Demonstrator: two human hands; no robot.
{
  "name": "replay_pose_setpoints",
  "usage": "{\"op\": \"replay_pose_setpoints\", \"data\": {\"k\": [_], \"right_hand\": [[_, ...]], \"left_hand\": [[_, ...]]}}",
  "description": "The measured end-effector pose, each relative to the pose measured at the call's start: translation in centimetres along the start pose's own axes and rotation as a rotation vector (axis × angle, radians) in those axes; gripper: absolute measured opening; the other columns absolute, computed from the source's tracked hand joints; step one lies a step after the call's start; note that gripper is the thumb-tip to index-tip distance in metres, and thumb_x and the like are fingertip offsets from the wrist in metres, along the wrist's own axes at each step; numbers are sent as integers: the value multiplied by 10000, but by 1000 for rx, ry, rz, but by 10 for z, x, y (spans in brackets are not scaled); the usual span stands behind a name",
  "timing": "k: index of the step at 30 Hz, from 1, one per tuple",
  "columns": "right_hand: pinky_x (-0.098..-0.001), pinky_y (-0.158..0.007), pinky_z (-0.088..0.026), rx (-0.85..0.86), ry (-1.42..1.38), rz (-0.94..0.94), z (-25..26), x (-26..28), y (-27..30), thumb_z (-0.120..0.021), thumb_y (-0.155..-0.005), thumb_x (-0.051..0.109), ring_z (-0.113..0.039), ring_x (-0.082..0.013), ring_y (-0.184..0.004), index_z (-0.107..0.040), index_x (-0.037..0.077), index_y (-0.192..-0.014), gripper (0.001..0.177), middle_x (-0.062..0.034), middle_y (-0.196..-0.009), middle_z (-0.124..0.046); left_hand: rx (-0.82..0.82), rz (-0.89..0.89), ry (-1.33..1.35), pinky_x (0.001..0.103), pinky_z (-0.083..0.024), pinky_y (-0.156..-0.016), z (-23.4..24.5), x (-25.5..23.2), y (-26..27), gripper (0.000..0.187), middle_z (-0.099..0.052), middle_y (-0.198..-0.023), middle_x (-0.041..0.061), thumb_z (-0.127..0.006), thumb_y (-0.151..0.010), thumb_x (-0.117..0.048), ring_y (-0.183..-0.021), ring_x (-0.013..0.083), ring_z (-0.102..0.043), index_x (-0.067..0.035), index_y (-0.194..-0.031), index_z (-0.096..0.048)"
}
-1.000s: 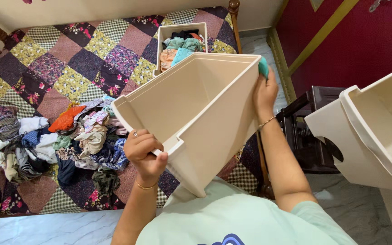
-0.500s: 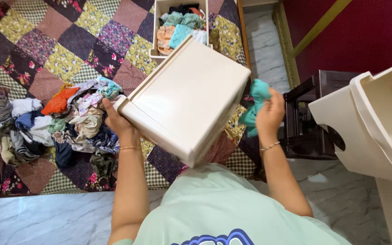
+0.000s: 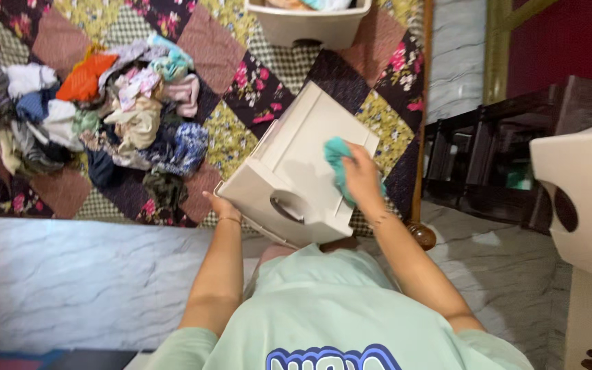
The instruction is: The person wipes the exterior and interior of a white plastic storage bin with a cloth, then places folded clothes into the bin. The person then uses a toothbrush to scrub the inside of the bin.
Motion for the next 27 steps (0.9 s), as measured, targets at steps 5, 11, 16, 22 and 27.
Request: {"op": "replay_pose_setpoints", "data": {"k": [5,11,16,22,27], "right_hand": [[-479,-1136,-372,214,337,531,-133,70,7,-683,-958,189,-490,-364,-1340,-535,53,-1452,533,-160,-1442,-533],[-520,-1067,-370,388,730,637,-168,81,31,-715,-815,212,-469,-390,-1291,-432,33,-1503,765,-164,-1482,-483],[-480,-1121,-387,368,714,602,-153,51,57,-605,-824,13,-498,-340,-1315,-517,113,-1499,688,-98,-1492,-529],[-491,-1119,-378,333,470,717,-139,65,59,-613,-895,15,-477,-385,-1298,-547,50,-1466,577,-146,-1435,-508],[-444,-1069,-409,258,436,528,-139,65,22,-636,-925,59,-554,-312,-1223,-652,147,-1323,408,-56,-1290,-606]], "left_hand": [[19,28,-117,441,-411,-1117,12,20,2,1028,-574,-1472,185,-379,-861,-827,-1320,332,-557,17,-1424,-538],[-290,-120,-783,446,-474,-1064,13,-13,19,829,-648,-1339,257,-542,-881,-711,-1240,382,-619,-6,-1293,-688],[109,-916,-676,444,-476,-946,-86,-81,82,476,-696,-1143,242,-435,-1075,-360,-1081,393,-651,29,-1115,-705],[456,-1185,-585,417,-474,-850,-134,-126,224,399,-694,-922,141,-377,-1068,-173,-903,311,-639,-51,-948,-737],[490,-1260,-675,432,-443,-766,-151,-138,276,270,-574,-795,156,-463,-990,-143,-804,327,-568,-18,-862,-664]]}}
Point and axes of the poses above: each hand's wrist, its own y-axis away from the middle knuckle, its own z-axis out of the back of the hand, x = y × z, the point moved 10 cm from there along -y, towards the middle knuckle
